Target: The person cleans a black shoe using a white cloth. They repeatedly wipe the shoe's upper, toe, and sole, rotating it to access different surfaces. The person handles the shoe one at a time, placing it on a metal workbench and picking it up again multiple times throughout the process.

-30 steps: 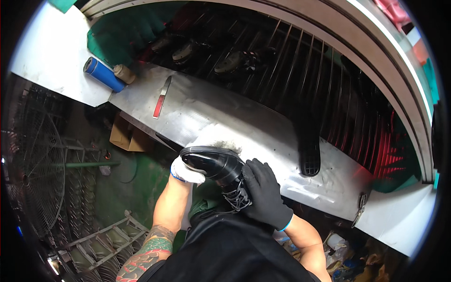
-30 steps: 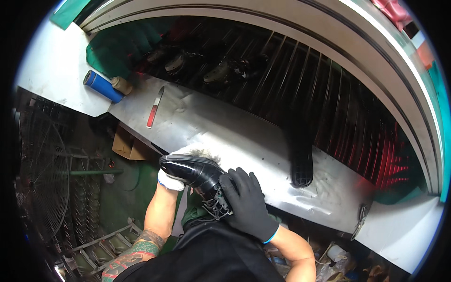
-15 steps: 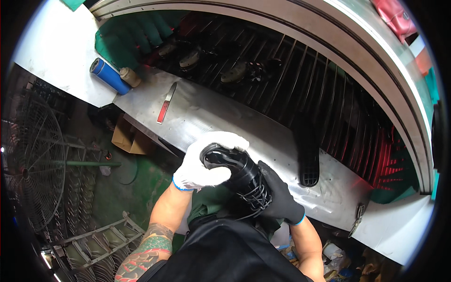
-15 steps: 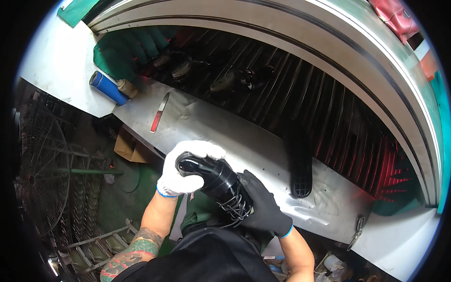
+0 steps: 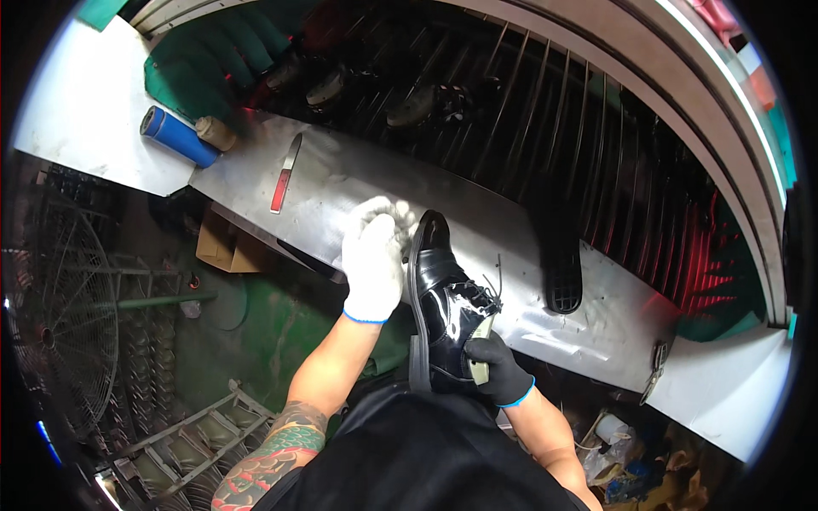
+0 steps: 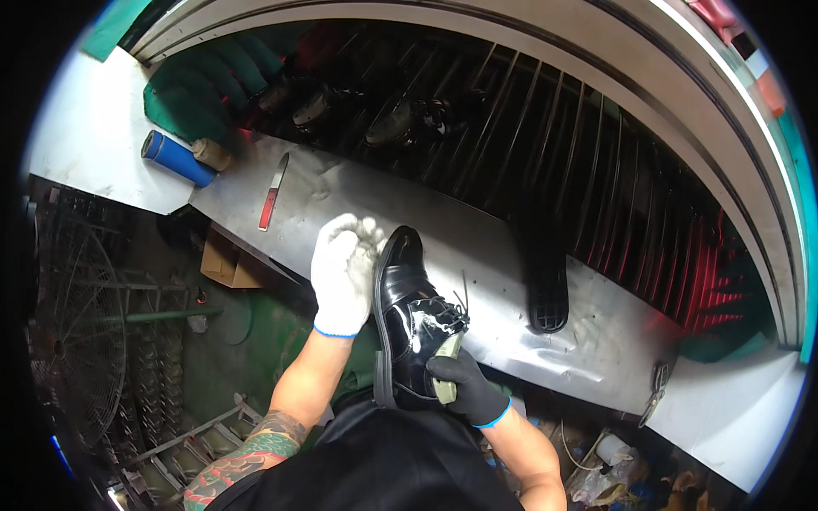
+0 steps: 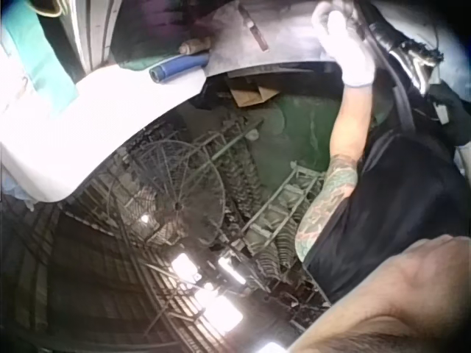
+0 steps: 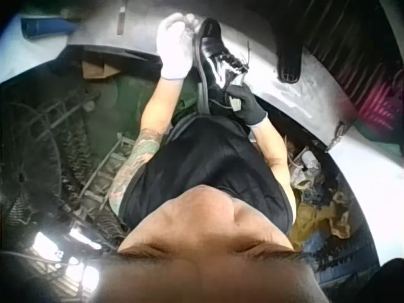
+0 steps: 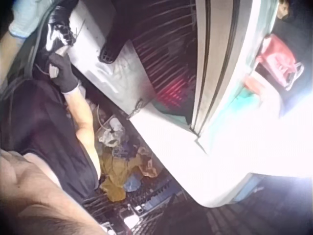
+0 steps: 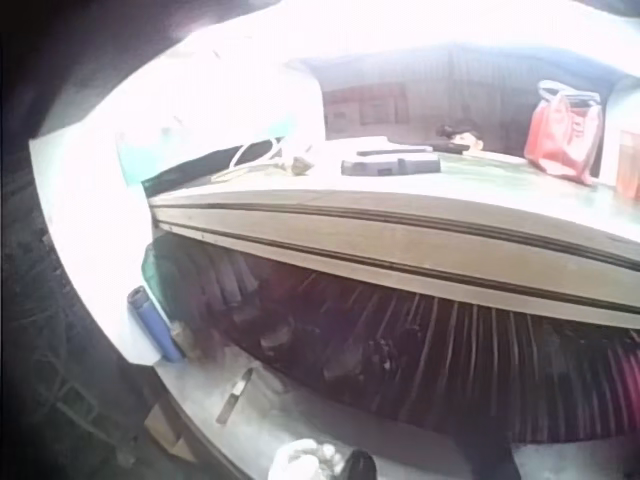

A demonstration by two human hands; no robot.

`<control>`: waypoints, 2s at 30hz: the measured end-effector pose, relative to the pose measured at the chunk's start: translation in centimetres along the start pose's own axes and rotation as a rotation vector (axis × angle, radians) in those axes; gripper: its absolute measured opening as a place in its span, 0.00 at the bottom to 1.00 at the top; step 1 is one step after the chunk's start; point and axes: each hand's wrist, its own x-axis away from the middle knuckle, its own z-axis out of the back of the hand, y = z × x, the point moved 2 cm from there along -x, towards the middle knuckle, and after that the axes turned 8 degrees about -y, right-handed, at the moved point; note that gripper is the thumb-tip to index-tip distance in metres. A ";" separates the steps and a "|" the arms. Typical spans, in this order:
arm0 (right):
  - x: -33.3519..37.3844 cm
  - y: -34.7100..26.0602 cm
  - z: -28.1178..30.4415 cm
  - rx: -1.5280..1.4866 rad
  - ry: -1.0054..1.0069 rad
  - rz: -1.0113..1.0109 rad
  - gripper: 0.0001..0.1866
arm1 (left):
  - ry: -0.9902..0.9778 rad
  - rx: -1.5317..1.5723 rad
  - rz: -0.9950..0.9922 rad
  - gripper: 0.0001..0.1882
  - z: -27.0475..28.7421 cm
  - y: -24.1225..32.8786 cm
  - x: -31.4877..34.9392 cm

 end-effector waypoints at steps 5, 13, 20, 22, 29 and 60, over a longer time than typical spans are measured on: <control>0.2 0.9 0.5 -0.126 0.067 -0.041 0.29 | -0.139 -0.397 0.185 0.09 3.8 0.6 6.1; -0.4 -6.0 -1.2 0.388 0.078 -0.044 0.53 | -0.415 -0.948 0.183 0.07 3.4 3.2 3.4; -4.3 -22.5 0.0 0.977 0.347 0.180 0.35 | -0.381 -1.403 -0.558 0.07 4.3 1.7 0.5; -6.5 -27.8 0.2 1.085 0.458 0.266 0.35 | -0.371 -1.417 -0.575 0.07 4.1 1.4 0.5; -14.7 -38.3 3.6 1.321 0.706 0.410 0.34 | -0.343 -1.403 -0.581 0.07 3.9 1.5 -0.3; -6.4 -21.3 -2.3 1.996 0.383 0.684 0.30 | -0.395 -1.479 -0.382 0.26 5.8 4.1 -10.1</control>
